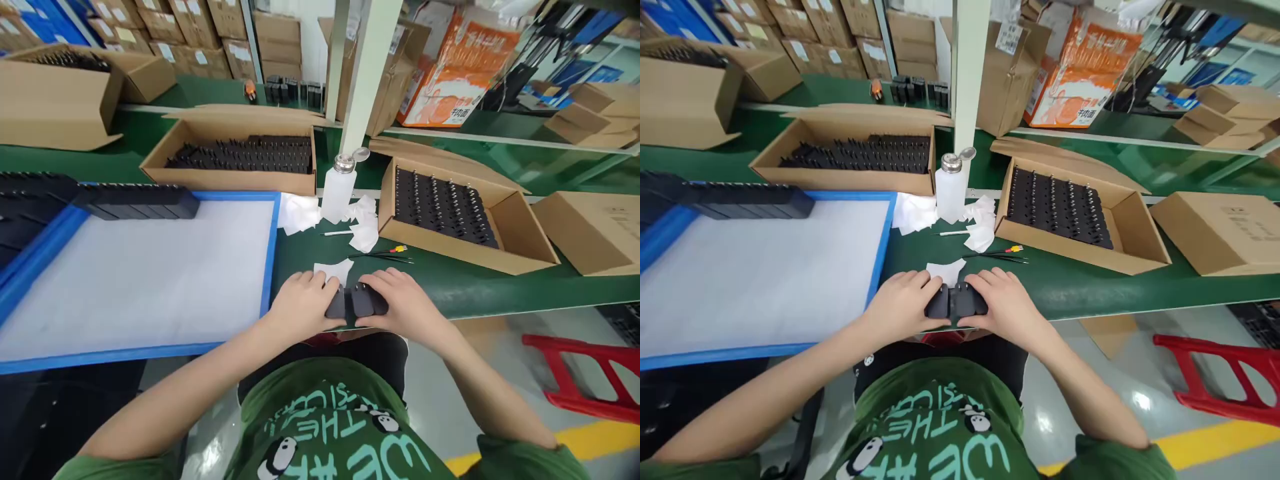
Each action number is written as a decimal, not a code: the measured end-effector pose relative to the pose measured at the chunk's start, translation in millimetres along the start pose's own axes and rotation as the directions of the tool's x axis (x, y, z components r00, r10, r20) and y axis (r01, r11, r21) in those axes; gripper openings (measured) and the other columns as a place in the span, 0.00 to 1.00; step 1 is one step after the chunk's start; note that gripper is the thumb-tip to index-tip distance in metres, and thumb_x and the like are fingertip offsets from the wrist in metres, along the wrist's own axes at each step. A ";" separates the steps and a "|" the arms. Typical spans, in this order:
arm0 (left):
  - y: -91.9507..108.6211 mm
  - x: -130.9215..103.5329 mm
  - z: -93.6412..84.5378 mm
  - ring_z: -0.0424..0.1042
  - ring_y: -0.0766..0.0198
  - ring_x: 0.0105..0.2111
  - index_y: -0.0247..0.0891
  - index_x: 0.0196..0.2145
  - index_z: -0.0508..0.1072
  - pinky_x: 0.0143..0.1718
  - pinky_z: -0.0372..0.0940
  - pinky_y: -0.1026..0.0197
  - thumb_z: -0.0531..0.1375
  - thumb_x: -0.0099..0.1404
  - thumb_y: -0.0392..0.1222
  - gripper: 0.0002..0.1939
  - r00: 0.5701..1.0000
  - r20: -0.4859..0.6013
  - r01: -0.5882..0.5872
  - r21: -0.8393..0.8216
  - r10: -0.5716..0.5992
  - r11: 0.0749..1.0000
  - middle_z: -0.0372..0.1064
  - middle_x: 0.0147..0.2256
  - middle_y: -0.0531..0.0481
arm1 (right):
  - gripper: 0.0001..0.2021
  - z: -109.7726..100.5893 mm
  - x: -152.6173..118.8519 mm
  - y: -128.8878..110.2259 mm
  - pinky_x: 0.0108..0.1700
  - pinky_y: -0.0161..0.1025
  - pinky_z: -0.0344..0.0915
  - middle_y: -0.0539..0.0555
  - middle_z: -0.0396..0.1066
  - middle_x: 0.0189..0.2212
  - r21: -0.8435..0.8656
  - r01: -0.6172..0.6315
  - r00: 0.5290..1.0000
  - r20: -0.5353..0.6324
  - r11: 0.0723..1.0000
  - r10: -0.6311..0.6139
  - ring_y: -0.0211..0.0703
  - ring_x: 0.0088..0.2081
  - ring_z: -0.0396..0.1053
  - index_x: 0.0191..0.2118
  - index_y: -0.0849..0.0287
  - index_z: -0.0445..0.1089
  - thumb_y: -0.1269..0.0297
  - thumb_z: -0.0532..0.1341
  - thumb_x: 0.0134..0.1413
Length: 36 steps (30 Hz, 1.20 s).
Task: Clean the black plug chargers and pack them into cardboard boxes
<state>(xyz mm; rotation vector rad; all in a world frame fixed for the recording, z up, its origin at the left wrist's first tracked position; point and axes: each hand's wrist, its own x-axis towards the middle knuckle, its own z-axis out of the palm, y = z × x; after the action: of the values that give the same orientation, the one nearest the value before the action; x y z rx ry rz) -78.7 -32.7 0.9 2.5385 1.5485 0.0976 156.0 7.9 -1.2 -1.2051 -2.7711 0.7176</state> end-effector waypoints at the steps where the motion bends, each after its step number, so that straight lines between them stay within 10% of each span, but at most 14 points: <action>1: 0.6 5.1 3.5 0.76 0.48 0.33 0.34 0.39 0.75 0.34 0.69 0.50 0.72 0.54 0.61 0.28 1.000 0.010 0.019 0.006 -0.019 1.000 0.73 0.32 0.45 | 0.32 8.6 1.3 1.9 0.44 0.50 0.64 0.59 0.74 0.45 -0.010 -0.010 1.000 -0.013 1.000 0.010 0.55 0.43 0.68 0.53 0.57 0.68 0.41 0.70 0.50; 8: 11.2 5.1 11.1 0.75 0.48 0.35 0.32 0.46 0.75 0.34 0.68 0.50 0.69 0.59 0.59 0.28 0.996 0.070 0.052 0.015 -0.052 0.999 0.76 0.37 0.41 | 0.31 39.9 -5.7 0.4 0.47 0.55 0.63 0.64 0.73 0.47 -0.048 -0.019 0.986 -0.167 0.999 0.011 0.60 0.46 0.67 0.57 0.59 0.67 0.39 0.62 0.59; 12: 9.6 -16.6 -12.3 0.71 0.41 0.53 0.34 0.64 0.64 0.52 0.69 0.44 0.72 0.56 0.60 0.46 0.999 0.017 0.053 -0.058 -0.052 0.997 0.71 0.56 0.37 | 0.42 5.5 -11.6 10.3 0.58 0.58 0.64 0.63 0.64 0.61 0.233 0.044 0.986 -0.169 0.971 -0.004 0.63 0.60 0.62 0.69 0.54 0.51 0.36 0.62 0.58; 15: 1.7 -47.7 -33.2 0.66 0.45 0.61 0.42 0.69 0.56 0.57 0.68 0.47 0.65 0.65 0.59 0.42 0.960 -0.138 0.207 -0.226 -0.242 0.952 0.65 0.63 0.42 | 0.28 -26.3 8.5 25.9 0.61 0.52 0.64 0.57 0.65 0.61 0.334 0.048 0.961 -0.272 0.941 0.048 0.54 0.61 0.63 0.69 0.48 0.55 0.52 0.58 0.68; 19: -7.1 -86.7 -34.2 0.69 0.49 0.60 0.48 0.69 0.59 0.51 0.74 0.52 0.64 0.67 0.56 0.37 0.867 -0.163 0.394 -0.352 -0.471 0.849 0.67 0.61 0.45 | 0.16 -28.2 76.2 38.5 0.55 0.46 0.67 0.53 0.72 0.51 0.400 0.218 0.968 0.028 0.890 -0.250 0.47 0.54 0.69 0.59 0.49 0.70 0.61 0.58 0.69; 24: -10.7 -109.5 -15.7 0.71 0.44 0.57 0.49 0.66 0.64 0.54 0.72 0.43 0.69 0.63 0.43 0.35 0.771 -0.268 0.433 -0.445 -0.578 0.784 0.68 0.58 0.44 | 0.11 12.3 138.5 35.7 0.42 0.42 0.65 0.55 0.73 0.41 0.472 0.323 0.805 0.319 0.820 -0.501 0.49 0.46 0.69 0.46 0.57 0.77 0.69 0.67 0.56; 30: -12.6 -103.7 -14.3 0.72 0.48 0.56 0.46 0.62 0.69 0.55 0.71 0.47 0.68 0.62 0.33 0.31 0.709 -0.323 0.369 -0.588 -0.627 0.720 0.70 0.55 0.44 | 0.07 3.4 136.1 45.1 0.39 0.39 0.65 0.53 0.71 0.34 0.589 0.193 0.935 0.131 0.785 -0.328 0.40 0.35 0.67 0.35 0.59 0.70 0.64 0.58 0.65; 36: -1.8 -43.8 -18.5 0.70 0.60 0.58 0.37 0.58 0.70 0.60 0.66 0.60 0.63 0.68 0.30 0.22 0.815 -0.387 0.113 -0.623 -0.431 0.774 0.70 0.56 0.43 | 0.10 -19.1 110.0 30.4 0.36 0.34 0.65 0.52 0.71 0.35 0.930 -0.101 0.973 0.166 0.353 -0.158 0.37 0.35 0.68 0.33 0.58 0.72 0.58 0.69 0.56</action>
<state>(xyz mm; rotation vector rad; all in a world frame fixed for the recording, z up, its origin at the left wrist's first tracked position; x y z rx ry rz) -103.1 -68.7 20.1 1.8376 1.7037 1.1127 104.0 110.5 -13.3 -0.7635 -1.7482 2.1391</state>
